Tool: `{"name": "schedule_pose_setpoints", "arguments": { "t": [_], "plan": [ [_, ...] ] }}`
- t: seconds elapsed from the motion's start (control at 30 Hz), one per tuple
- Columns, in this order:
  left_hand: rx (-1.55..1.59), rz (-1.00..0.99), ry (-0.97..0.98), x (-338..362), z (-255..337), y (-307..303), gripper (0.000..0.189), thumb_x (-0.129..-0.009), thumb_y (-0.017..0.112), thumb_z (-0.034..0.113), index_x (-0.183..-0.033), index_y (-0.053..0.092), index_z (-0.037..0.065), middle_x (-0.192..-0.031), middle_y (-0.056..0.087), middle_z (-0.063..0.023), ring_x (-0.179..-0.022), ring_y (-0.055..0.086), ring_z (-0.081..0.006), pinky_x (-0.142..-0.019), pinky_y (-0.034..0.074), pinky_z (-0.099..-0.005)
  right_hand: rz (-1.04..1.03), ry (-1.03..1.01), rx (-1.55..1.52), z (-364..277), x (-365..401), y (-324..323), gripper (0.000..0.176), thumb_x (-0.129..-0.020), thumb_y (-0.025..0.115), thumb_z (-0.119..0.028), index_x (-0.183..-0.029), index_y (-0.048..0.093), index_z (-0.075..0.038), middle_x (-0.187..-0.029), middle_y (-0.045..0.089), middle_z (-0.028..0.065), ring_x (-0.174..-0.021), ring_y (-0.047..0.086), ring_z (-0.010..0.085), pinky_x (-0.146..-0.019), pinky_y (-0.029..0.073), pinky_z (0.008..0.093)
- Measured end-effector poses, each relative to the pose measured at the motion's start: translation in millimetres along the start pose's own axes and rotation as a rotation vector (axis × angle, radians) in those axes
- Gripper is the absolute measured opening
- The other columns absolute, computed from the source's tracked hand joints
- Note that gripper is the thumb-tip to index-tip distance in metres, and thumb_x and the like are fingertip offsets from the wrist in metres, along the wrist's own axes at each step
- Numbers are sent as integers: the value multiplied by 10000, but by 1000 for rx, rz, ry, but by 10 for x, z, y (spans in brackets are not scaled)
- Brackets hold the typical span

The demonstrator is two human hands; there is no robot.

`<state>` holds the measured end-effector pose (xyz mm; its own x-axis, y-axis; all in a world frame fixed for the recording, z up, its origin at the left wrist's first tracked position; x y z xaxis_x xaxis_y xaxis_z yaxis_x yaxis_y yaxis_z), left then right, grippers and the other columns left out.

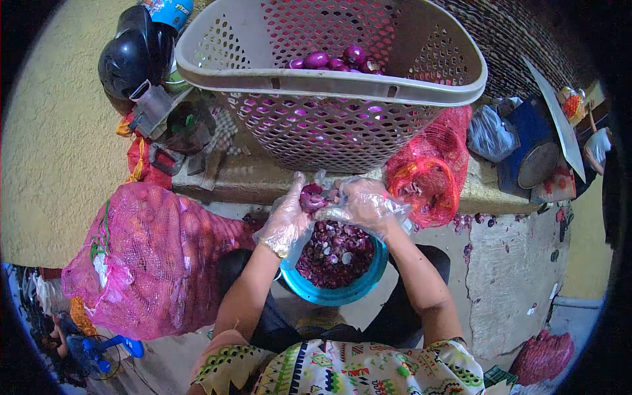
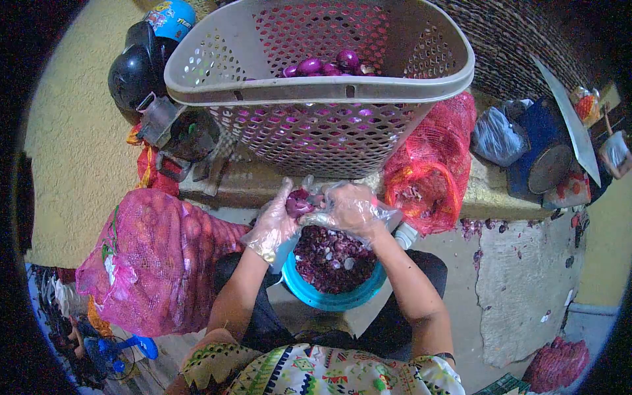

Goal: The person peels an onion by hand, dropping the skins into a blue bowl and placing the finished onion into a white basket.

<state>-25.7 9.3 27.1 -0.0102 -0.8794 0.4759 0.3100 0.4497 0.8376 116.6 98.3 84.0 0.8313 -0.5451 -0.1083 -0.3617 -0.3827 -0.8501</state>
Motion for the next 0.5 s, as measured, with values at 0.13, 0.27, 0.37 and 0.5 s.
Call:
{"name": "schedule_pose_setpoints", "arguments": {
  "t": [0.13,0.27,0.37,0.5],
  "plan": [
    [53,27,-32,-91,-7,-160,493,-966,575,459,-1191,557,21,-1066,661,-200,-959,685,-338,-776,617,-463,-11,18,2,-51,1,-48,616,-664,752,-683,-828,705,-91,-707,678,145,-686,687,336,-639,520,450],
    [20,109,24,-85,5,-177,484,-963,579,460,-1181,559,28,-1073,657,-200,-948,683,-348,-771,609,-496,14,-12,-36,-66,1,-43,606,-703,703,-706,-818,723,-111,-692,676,147,-674,685,344,-634,524,455],
    [-58,82,23,-68,61,-213,467,-958,600,434,-1201,559,37,-1086,649,-177,-957,667,-324,-826,589,-503,-56,-83,-17,-68,13,-15,613,-754,639,-728,-787,733,-124,-674,670,155,-652,680,350,-623,526,462],
    [112,226,141,-165,103,-286,449,-913,689,391,-1156,540,44,-1024,640,-144,-968,645,-315,-812,580,-514,-138,-257,169,-109,34,55,593,-827,597,-676,-732,712,-102,-664,658,170,-626,664,361,-596,517,470]
  ]
}}
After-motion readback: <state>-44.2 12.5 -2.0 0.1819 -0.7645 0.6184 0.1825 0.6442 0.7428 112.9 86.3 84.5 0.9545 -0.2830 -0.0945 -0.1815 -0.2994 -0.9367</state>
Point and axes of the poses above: each hand's wrist, its own x-axis away from the middle knuckle, its own y-axis out of the palm, z = x × y, the point moved 3 cm from there along -x, towards the middle knuckle
